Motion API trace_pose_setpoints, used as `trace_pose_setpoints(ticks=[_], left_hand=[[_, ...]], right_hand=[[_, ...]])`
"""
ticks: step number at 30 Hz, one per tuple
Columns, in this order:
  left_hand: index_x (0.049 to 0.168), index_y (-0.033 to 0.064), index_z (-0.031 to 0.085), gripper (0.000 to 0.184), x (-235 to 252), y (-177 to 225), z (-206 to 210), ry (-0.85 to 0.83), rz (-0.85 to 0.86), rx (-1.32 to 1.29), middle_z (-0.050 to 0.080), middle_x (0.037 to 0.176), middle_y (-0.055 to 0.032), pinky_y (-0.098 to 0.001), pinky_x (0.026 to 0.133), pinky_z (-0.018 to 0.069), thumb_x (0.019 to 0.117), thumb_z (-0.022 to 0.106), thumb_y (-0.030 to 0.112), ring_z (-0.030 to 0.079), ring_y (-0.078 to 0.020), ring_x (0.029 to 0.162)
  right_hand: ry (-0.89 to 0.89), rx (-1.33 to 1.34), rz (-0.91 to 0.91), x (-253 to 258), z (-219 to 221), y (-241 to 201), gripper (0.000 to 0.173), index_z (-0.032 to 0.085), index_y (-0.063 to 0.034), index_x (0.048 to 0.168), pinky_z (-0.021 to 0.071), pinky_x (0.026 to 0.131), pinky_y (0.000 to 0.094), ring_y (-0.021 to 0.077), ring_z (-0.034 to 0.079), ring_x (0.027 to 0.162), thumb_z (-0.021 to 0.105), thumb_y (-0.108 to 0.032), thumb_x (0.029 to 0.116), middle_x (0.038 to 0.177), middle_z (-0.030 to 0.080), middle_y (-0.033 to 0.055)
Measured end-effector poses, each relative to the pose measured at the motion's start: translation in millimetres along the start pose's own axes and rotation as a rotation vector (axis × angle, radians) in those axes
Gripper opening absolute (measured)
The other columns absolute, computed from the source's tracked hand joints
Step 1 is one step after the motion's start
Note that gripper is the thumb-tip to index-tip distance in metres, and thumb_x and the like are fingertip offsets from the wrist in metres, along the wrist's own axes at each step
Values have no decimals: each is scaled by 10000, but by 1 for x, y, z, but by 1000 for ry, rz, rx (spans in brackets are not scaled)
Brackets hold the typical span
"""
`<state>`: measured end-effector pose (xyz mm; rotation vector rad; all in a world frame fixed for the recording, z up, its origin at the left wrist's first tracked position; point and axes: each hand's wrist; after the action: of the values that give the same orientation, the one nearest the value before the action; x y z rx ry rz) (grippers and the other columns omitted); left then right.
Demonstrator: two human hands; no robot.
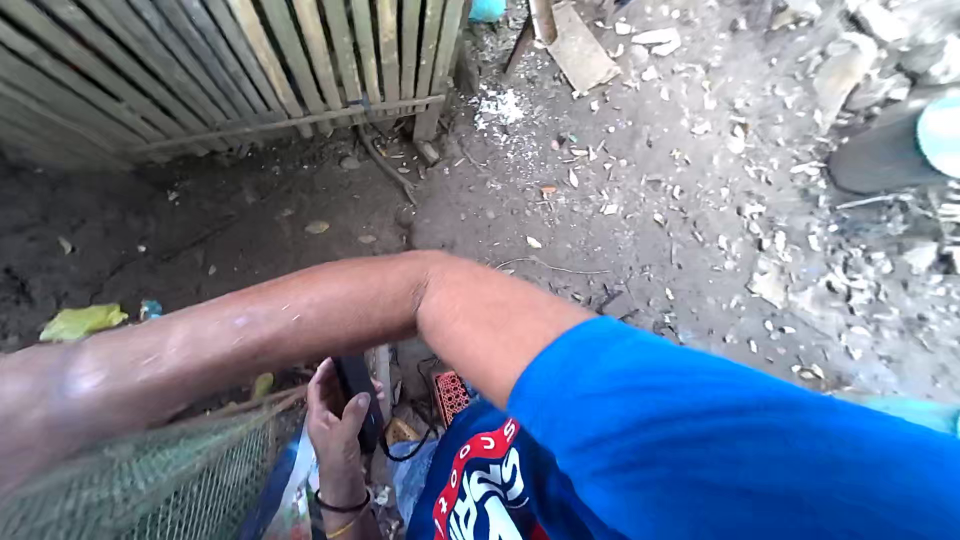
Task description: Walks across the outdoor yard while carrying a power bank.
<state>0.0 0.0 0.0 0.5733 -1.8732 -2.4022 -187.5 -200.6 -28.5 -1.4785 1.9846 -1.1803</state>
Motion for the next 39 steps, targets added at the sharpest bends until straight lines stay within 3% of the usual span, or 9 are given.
trace_pose_setpoints(ticks=[3, 5, 8, 15, 19, 24, 31, 36, 39], left_hand=[[1439, -9, 388, 820, 15, 1, 14, -29, -33, -24, 715, 1100, -47, -368, 653, 660, 782, 797, 261, 744, -182, 780], [1448, -23, 360, 837, 28, 3, 28, -34, -53, 32, 695, 1100, -14, -336, 662, 655, 768, 751, 268, 737, -137, 788], [1453, -10, 344, 911, 54, 5, 53, -95, -90, 21, 714, 1062, -39, -367, 642, 661, 737, 806, 313, 751, -182, 763], [1437, 19, 381, 880, 117, 13, 151, -312, -121, 11, 720, 1064, -69, -386, 653, 666, 745, 845, 304, 754, -216, 764], [1421, 8, 389, 854, 155, 24, 227, -466, -115, 41, 715, 1090, -78, -384, 651, 667, 747, 838, 280, 754, -218, 771], [1431, -8, 396, 874, 191, 31, 320, -661, -105, 47, 695, 1156, -89, -373, 689, 663, 763, 853, 320, 747, -209, 800], [1429, -59, 353, 920, 212, 13, 422, -907, -221, 27, 683, 1185, -112, -380, 674, 662, 769, 858, 337, 744, -213, 807], [1415, -41, 377, 848, 232, 5, 480, -1024, -288, 15, 696, 1158, -116, -401, 695, 663, 789, 841, 294, 748, -229, 814], [1406, -22, 402, 850, 256, 0, 520, -1052, -303, 25, 713, 1100, -123, -408, 687, 663, 777, 851, 332, 751, -241, 792]], right_hand=[[403, -114, -274, -108, -155, -13, 262, 752, -18, 1070, 554, 840, 318, 173, 681, 923, 773, -162, 852, 967, 725, 86], [434, -198, -169, -198, -229, -5, 119, 747, 35, 942, 543, 840, 405, 259, 702, 922, 668, -12, 867, 913, 726, 151], [335, -312, 169, -331, -281, 64, 165, 696, 65, 890, 543, 800, 499, 335, 706, 860, 554, 3, 949, 848, 700, 201], [186, -434, 1007, -672, -275, 136, 224, 691, -3, 828, 557, 757, 590, 376, 706, 810, 576, -125, 978, 788, 686, 174], [-63, -104, 1536, -786, -250, 81, 333, 682, 67, 1126, 477, 967, 670, 495, 629, 1150, 450, -166, 1079, 1142, 676, 298], [44, 184, 1857, -859, -174, 19, 332, 703, 46, 1120, 493, 966, 667, 481, 644, 1150, 498, -209, 1063, 1160, 688, 292], [207, 426, 1933, -874, -109, -20, 334, 708, 13, 1156, 488, 993, 647, 457, 646, 1170, 484, -218, 1068, 1185, 693, 272], [517, 349, 1815, -871, -135, 13, 324, 700, 48, 1148, 482, 975, 665, 488, 651, 1121, 467, -160, 1060, 1135, 692, 298], [821, 403, 1766, -863, -204, 50, 330, 702, 63, 1129, 467, 971, 664, 487, 652, 1092, 457, -147, 1059, 1097, 692, 311]])
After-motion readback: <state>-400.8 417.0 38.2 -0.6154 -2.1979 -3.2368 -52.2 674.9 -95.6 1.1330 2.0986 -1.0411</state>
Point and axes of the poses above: each hand's wrist, its own x-axis towards the middle knuckle, its own z-axis out of the palm, y = z × x
